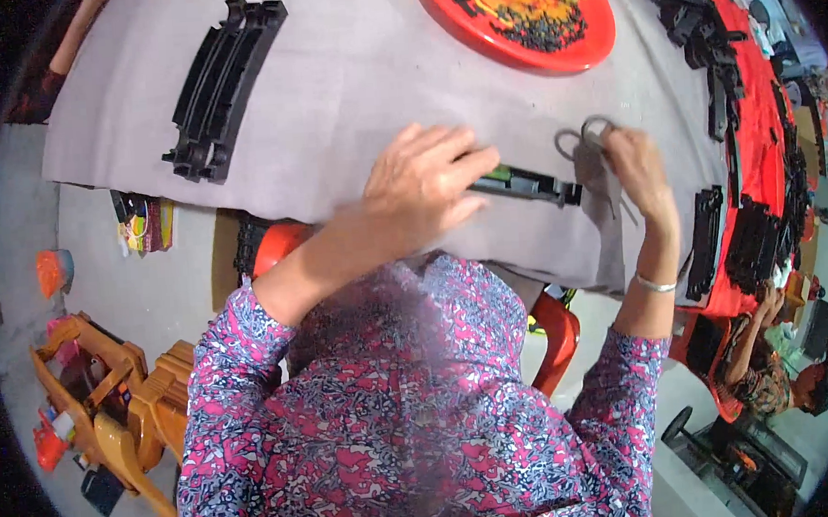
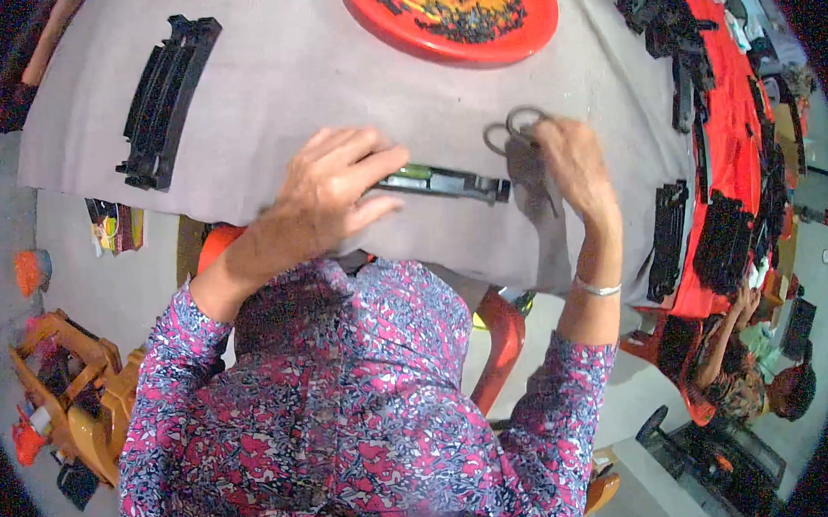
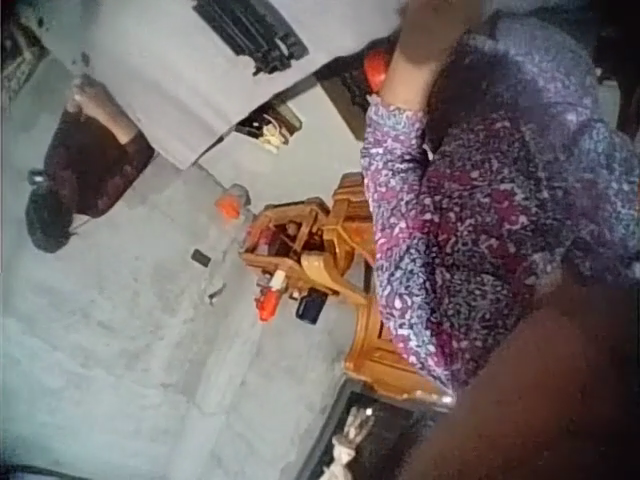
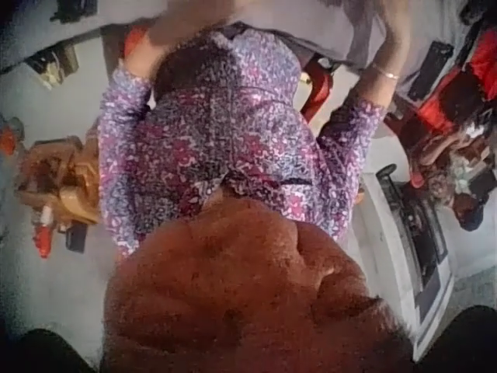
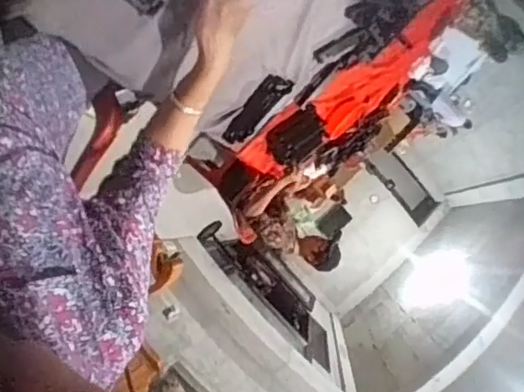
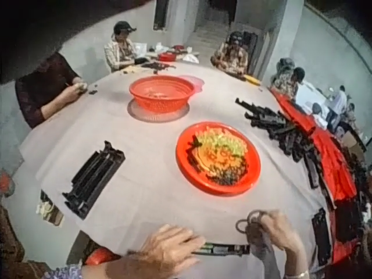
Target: The person assembles small parts into plastic housings by hand, using a metal probe tool to manipulate the small parts from a tray into the housings.
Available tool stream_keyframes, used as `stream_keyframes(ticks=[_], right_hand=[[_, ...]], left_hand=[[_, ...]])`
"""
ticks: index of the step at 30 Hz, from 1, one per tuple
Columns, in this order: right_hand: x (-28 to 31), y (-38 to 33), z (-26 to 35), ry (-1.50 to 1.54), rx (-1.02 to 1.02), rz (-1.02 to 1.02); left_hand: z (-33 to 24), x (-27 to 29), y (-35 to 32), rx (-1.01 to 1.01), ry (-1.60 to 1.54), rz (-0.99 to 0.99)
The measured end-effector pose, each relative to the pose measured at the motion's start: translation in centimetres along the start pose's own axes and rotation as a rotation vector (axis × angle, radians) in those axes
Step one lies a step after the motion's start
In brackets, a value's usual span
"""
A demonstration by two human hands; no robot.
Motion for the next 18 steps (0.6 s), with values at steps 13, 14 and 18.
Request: stream_keyframes(ticks=[13, 14, 18], right_hand=[[2.4, 3.1, 4.1, -0.124, -0.012, -0.100], [2.6, 4.4, 5.0, -0.129, -0.009, -0.101], [1.4, 11.0, 8.5, 0.190, 0.158, -0.262]], left_hand=[[7.5, 3.0, -1.4, 0.440, -0.215, -0.310], [7.8, 3.0, -1.4, 0.504, -0.262, -0.313], [8.1, 2.4, -1.7, 0.462, -0.155, -0.256]])
Point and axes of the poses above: each hand's wrist, its own y-axis towards the middle knuckle, its own x-axis out of the back of the hand, z = x × y, the point moved 6 cm from there along y, towards the middle knuckle, and after that the axes turned 4 degrees about y, right-handed, at the moved point
